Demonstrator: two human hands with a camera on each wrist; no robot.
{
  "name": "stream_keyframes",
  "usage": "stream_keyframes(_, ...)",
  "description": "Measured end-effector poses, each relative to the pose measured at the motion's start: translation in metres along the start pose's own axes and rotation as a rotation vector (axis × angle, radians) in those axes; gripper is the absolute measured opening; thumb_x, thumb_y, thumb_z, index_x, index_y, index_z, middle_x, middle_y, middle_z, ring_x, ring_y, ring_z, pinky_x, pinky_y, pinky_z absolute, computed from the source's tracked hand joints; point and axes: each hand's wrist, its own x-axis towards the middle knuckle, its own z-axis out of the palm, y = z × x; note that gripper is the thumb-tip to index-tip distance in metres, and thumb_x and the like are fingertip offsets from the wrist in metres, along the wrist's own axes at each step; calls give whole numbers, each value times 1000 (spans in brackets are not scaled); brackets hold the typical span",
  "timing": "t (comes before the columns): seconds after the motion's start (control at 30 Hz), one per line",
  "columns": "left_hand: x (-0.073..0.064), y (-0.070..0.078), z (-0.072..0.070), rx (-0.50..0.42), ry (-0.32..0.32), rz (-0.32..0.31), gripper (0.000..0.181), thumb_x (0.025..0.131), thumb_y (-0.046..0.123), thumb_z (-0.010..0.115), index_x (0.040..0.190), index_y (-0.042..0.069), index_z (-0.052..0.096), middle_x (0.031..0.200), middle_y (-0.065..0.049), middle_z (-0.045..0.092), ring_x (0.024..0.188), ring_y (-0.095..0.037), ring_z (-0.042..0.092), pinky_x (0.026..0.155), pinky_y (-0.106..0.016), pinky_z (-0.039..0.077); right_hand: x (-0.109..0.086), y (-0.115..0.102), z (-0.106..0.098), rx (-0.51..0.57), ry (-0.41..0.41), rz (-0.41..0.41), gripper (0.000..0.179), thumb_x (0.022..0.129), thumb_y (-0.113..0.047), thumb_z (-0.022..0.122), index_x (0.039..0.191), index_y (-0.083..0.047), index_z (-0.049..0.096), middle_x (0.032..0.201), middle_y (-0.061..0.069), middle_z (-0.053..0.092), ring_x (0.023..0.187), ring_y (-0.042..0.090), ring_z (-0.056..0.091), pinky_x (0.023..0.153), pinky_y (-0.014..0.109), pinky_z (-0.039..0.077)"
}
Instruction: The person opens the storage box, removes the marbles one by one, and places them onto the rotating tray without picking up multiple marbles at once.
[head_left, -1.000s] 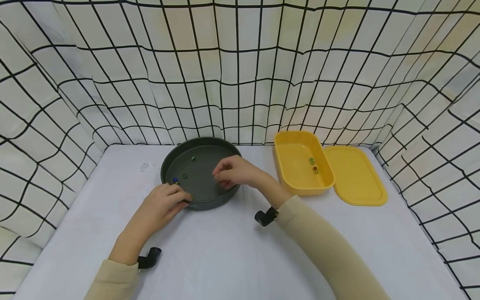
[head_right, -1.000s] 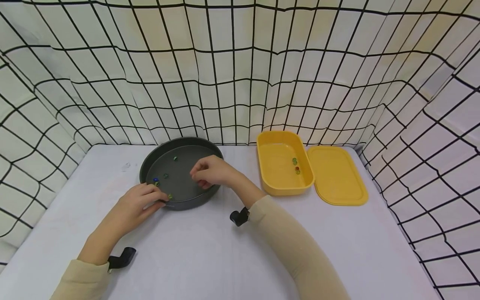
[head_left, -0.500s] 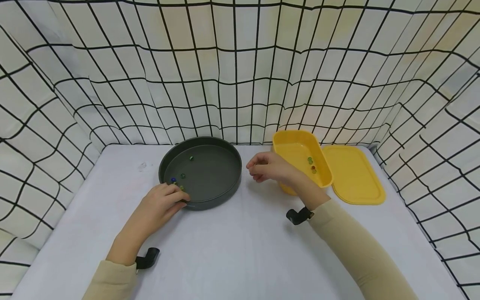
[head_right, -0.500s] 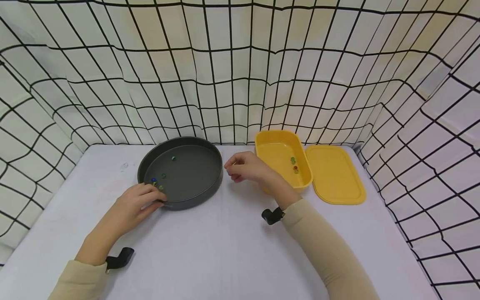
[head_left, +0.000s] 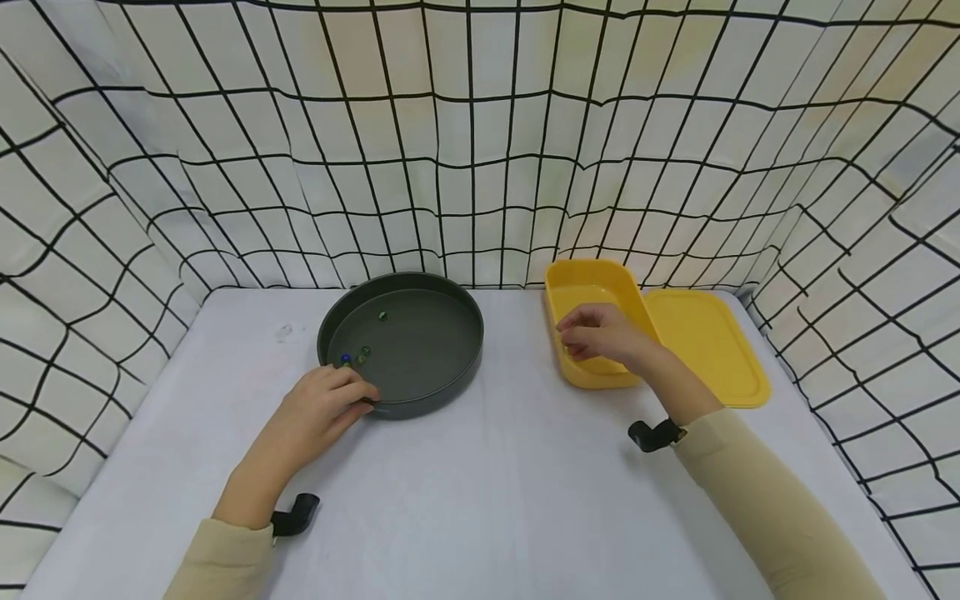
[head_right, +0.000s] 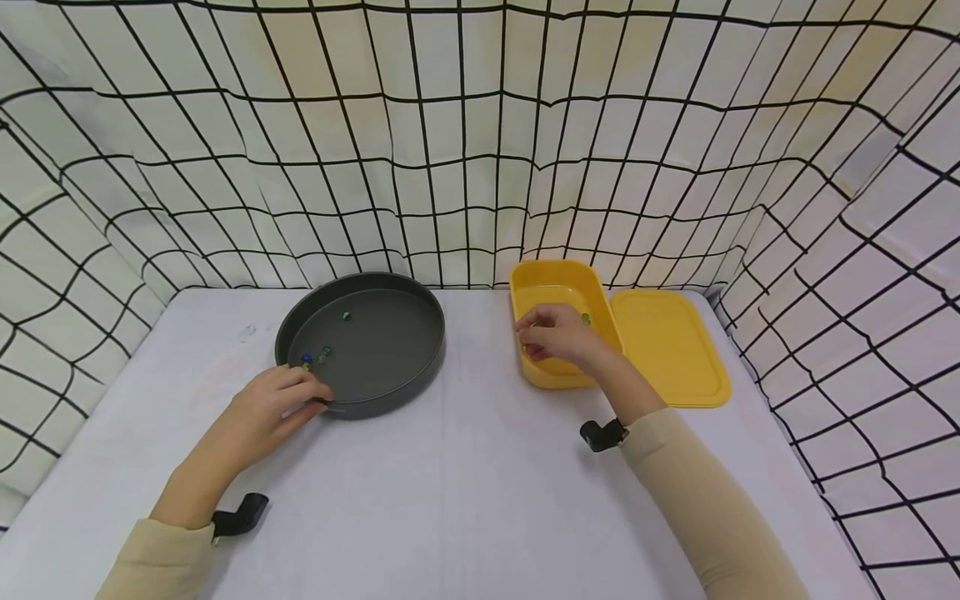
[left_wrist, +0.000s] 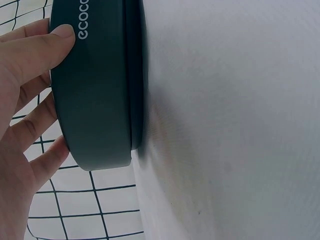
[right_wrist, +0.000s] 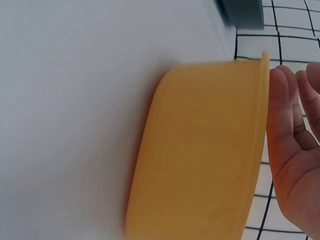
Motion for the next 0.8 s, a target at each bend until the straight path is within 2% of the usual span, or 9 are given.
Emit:
stream_keyframes(0.2, 1, 1, 0, 0, 4, 4, 26, 74, 4, 84, 93, 18, 74, 89, 6, 66, 77, -14, 56, 71, -34, 45, -8, 14, -17, -61, 15, 24, 28, 101, -16, 60, 121, 4, 59, 111, 21, 63, 91, 28, 65, 85, 34, 58)
stream_keyframes(0.47, 1, 0, -1, -4, 3, -5, 26, 74, 4, 85, 93, 18, 74, 89, 6, 65, 79, -13, 57, 72, -34, 45, -8, 26, -27, -133, -52, 63, 28, 99, -19, 63, 120, -1, 62, 109, 17, 66, 92, 26, 66, 85, 32, 58)
stream_keyframes(0.63, 0, 0, -1, -9, 2, -4, 27, 74, 4, 85, 94, 18, 74, 89, 6, 65, 79, -13, 56, 72, -34, 45, -3, 30, -26, -268, -102, 82, 24, 96, -19, 65, 117, -9, 67, 102, 10, 67, 89, 24, 61, 80, 30, 53)
stream_keyframes(0.8, 0, 0, 0, -14, 2, -1, 26, 74, 3, 85, 94, 17, 74, 89, 6, 65, 78, -13, 56, 72, -34, 45, 1, 30, -21, -393, -136, 96, 21, 94, -18, 65, 114, -13, 69, 102, 7, 65, 92, 23, 55, 81, 32, 47)
